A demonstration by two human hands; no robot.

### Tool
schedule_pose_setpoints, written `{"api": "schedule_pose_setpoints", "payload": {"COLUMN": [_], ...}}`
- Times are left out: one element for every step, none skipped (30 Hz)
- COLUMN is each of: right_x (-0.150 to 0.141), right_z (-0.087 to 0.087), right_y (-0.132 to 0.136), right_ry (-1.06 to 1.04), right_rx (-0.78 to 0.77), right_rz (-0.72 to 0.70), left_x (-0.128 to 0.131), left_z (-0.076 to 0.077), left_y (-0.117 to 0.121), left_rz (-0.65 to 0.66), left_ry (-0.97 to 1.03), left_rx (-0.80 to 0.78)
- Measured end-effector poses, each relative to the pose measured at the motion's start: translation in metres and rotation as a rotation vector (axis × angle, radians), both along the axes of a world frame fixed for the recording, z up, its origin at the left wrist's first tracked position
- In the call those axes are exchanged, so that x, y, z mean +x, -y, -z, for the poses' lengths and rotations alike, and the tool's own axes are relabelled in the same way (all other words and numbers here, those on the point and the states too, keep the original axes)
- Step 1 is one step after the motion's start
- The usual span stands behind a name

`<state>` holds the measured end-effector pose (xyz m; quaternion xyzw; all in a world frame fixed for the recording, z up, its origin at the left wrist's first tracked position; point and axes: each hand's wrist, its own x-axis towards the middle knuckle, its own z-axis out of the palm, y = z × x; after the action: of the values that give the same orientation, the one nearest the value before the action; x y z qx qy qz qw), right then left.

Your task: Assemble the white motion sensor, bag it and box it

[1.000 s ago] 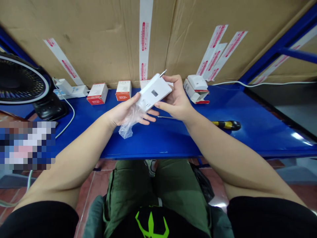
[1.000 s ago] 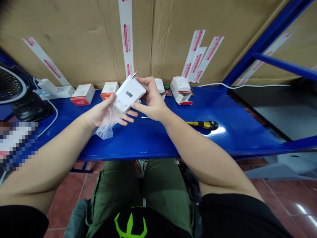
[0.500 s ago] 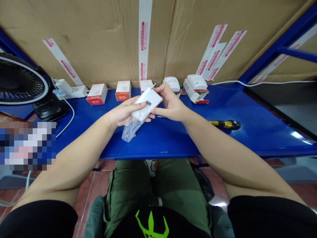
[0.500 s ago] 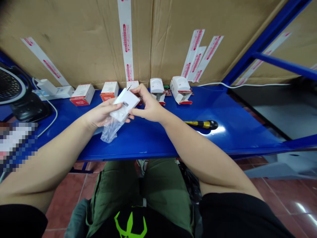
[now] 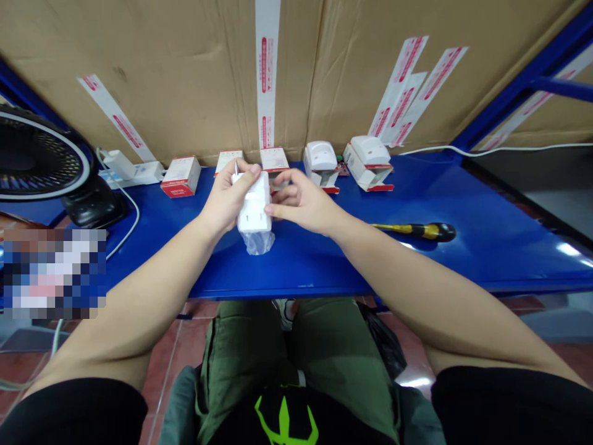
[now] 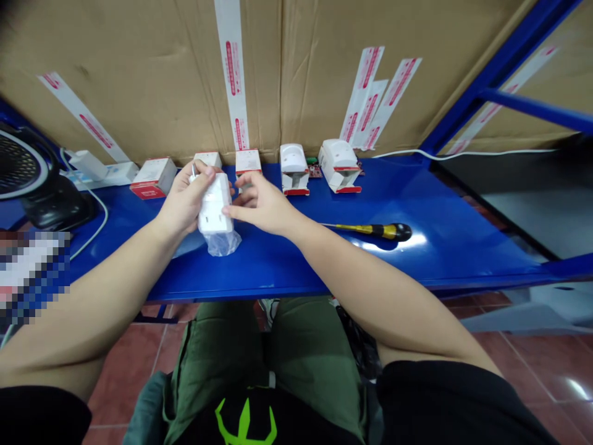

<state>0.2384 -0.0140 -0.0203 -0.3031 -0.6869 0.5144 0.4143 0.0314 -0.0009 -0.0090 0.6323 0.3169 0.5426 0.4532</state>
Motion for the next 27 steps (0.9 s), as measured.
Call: {"api": "schedule_pose_setpoints", "payload": {"right_x": [-0.002, -0.005, -0.007, -0.01, -0.011, -0.012, -0.013, -0.013, -0.013, -0.012, -0.01, -0.009, -0.008, -0.006, -0.004, -0.003, -0.002, -0.001, 0.0, 0.0, 0.0, 0.0, 0.0, -0.001, -0.001, -0.001, -0.001], "right_z": [0.001, 0.002, 0.002, 0.002, 0.002, 0.002, 0.001, 0.0, -0.001, -0.002, -0.003, -0.003, -0.004, -0.005, -0.005, -0.006, -0.006, -0.006, -0.007, -0.007, -0.007, -0.008, -0.008, -0.008, -0.009, -0.009, -0.009], "right_y": [0.0, 0.0, 0.0, 0.0, 0.0, 0.001, 0.001, 0.001, 0.0, 0.0, -0.001, -0.002, -0.003, -0.004, -0.005, -0.006, -0.006, -0.007, -0.007, -0.008, -0.007, -0.007, -0.007, -0.006, -0.006, -0.006, -0.006], "right_ry": [0.004, 0.002, -0.007, -0.022, -0.041, -0.061, -0.079, -0.096, -0.111, -0.125, -0.135, -0.143, -0.149, -0.154, -0.158, -0.16, -0.163, -0.168, -0.174, -0.181, -0.189, -0.195, -0.196, -0.192, -0.184, -0.173, -0.163], "right_rx": [-0.06, -0.104, -0.126, -0.124, -0.106, -0.079, -0.05, -0.019, 0.009, 0.033, 0.056, 0.078, 0.101, 0.125, 0.147, 0.166, 0.18, 0.186, 0.188, 0.188, 0.189, 0.196, 0.208, 0.224, 0.243, 0.261, 0.279], "right_rz": [-0.05, -0.085, -0.101, -0.1, -0.086, -0.067, -0.044, -0.019, 0.006, 0.03, 0.052, 0.072, 0.088, 0.1, 0.106, 0.11, 0.111, 0.113, 0.116, 0.122, 0.132, 0.143, 0.157, 0.171, 0.184, 0.195, 0.202], "left_x": [0.001, 0.002, 0.004, 0.006, 0.008, 0.01, 0.011, 0.012, 0.012, 0.012, 0.012, 0.011, 0.01, 0.01, 0.009, 0.008, 0.007, 0.006, 0.005, 0.004, 0.004, 0.004, 0.004, 0.005, 0.006, 0.007, 0.008], "left_z": [-0.001, -0.001, -0.003, -0.004, -0.006, -0.007, -0.008, -0.009, -0.009, -0.01, -0.01, -0.009, -0.009, -0.008, -0.008, -0.007, -0.006, -0.005, -0.005, -0.004, -0.005, -0.005, -0.007, -0.008, -0.01, -0.012, -0.014], "left_y": [0.0, 0.001, 0.002, 0.004, 0.005, 0.006, 0.008, 0.009, 0.01, 0.011, 0.012, 0.013, 0.014, 0.014, 0.014, 0.014, 0.013, 0.013, 0.012, 0.011, 0.01, 0.01, 0.01, 0.011, 0.012, 0.013, 0.014], "left_rz": [-0.038, -0.077, -0.113, -0.144, -0.17, -0.185, -0.186, -0.171, -0.143, -0.106, -0.064, -0.02, 0.02, 0.059, 0.096, 0.131, 0.163, 0.19, 0.211, 0.223, 0.226, 0.217, 0.203, 0.184, 0.165, 0.146, 0.131], "left_ry": [-0.003, -0.002, -0.002, -0.007, -0.017, -0.029, -0.042, -0.056, -0.066, -0.074, -0.083, -0.094, -0.106, -0.117, -0.126, -0.132, -0.137, -0.144, -0.155, -0.172, -0.195, -0.217, -0.235, -0.245, -0.243, -0.235, -0.226], "left_rx": [0.036, 0.078, 0.127, 0.176, 0.218, 0.25, 0.271, 0.282, 0.282, 0.272, 0.254, 0.231, 0.205, 0.183, 0.168, 0.16, 0.157, 0.157, 0.162, 0.169, 0.179, 0.189, 0.198, 0.204, 0.209, 0.213, 0.218]}}
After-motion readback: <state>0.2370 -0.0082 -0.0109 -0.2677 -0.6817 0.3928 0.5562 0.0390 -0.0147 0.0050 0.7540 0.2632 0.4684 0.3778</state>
